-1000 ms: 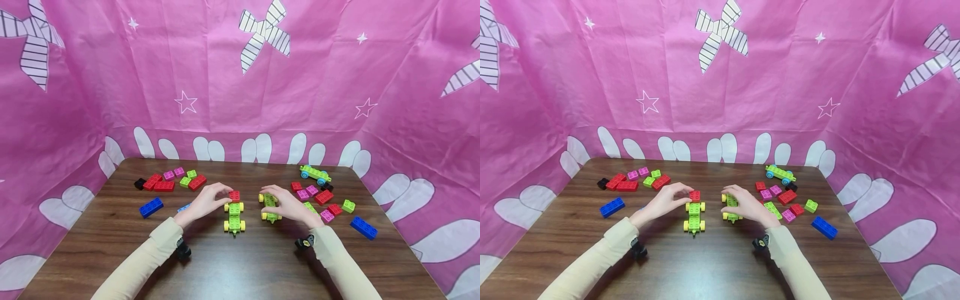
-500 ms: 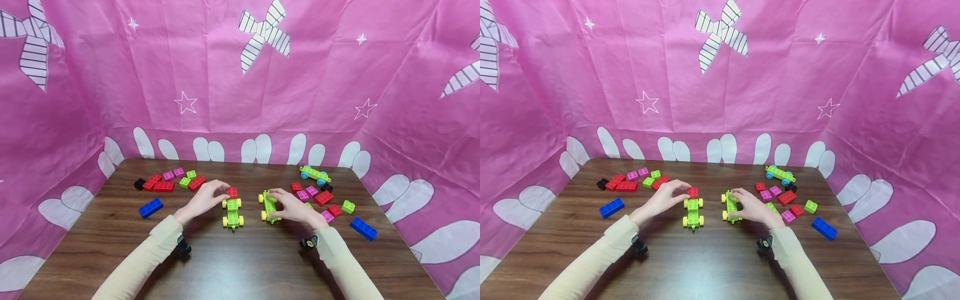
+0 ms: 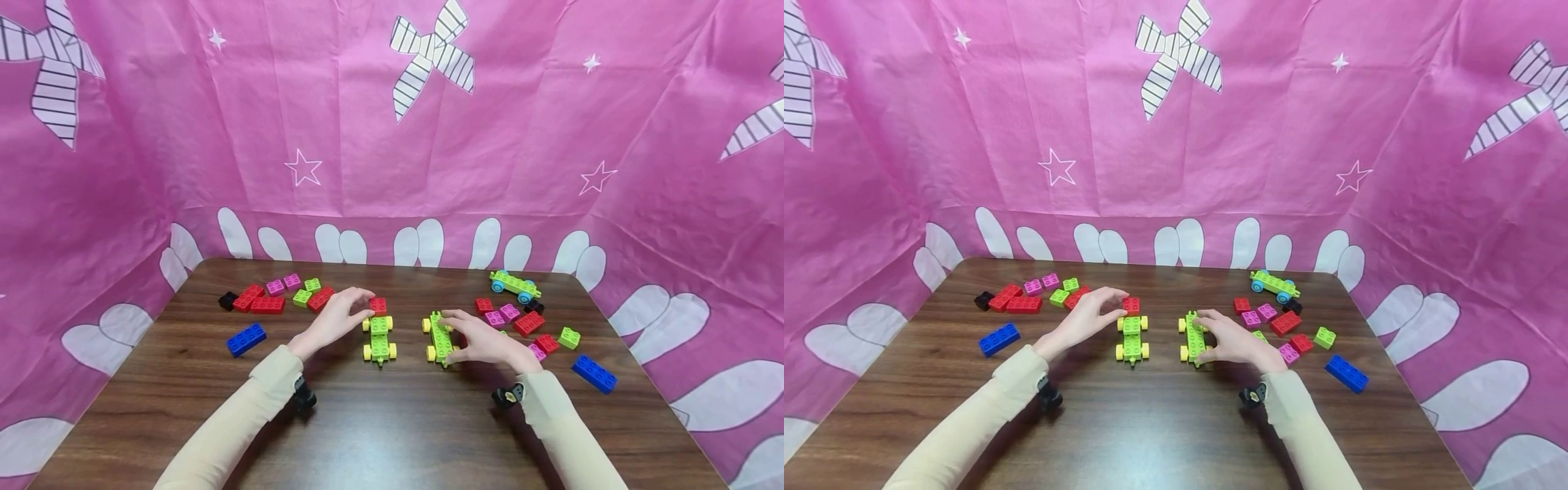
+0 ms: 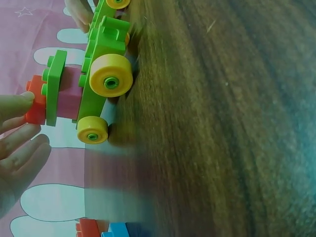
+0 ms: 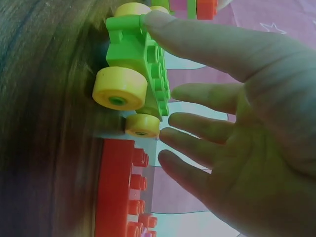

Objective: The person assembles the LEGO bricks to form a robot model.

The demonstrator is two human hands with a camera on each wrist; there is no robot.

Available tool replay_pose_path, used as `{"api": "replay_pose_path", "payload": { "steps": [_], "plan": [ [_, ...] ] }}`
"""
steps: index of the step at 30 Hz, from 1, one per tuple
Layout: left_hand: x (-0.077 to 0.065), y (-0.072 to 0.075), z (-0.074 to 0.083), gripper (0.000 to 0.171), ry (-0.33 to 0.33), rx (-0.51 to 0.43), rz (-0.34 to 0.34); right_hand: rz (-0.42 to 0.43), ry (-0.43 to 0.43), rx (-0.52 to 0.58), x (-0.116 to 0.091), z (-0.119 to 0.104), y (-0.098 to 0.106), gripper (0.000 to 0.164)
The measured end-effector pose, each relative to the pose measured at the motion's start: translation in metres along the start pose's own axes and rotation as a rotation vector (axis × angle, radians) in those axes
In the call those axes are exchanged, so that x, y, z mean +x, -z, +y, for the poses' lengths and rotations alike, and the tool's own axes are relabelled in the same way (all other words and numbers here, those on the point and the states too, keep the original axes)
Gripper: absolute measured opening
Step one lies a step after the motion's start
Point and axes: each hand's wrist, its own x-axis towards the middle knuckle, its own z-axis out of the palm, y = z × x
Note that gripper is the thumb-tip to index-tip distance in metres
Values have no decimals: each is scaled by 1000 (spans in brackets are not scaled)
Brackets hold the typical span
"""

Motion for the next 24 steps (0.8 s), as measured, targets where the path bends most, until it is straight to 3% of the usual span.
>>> {"api": "replay_pose_path", "payload": {
  "steps": [6,15,24],
  "plan": [
    [-5,1,0,42,-40,29,1,-58,-44,51,-2,2,2,79],
    [-17,4,6,62,-70,154,-57,-24,-41,-47,3,1,-2,80],
    [-18,3,5,66,-82,180,-38,-21,-29,-55,8,-7,-8,77]
  ]
}}
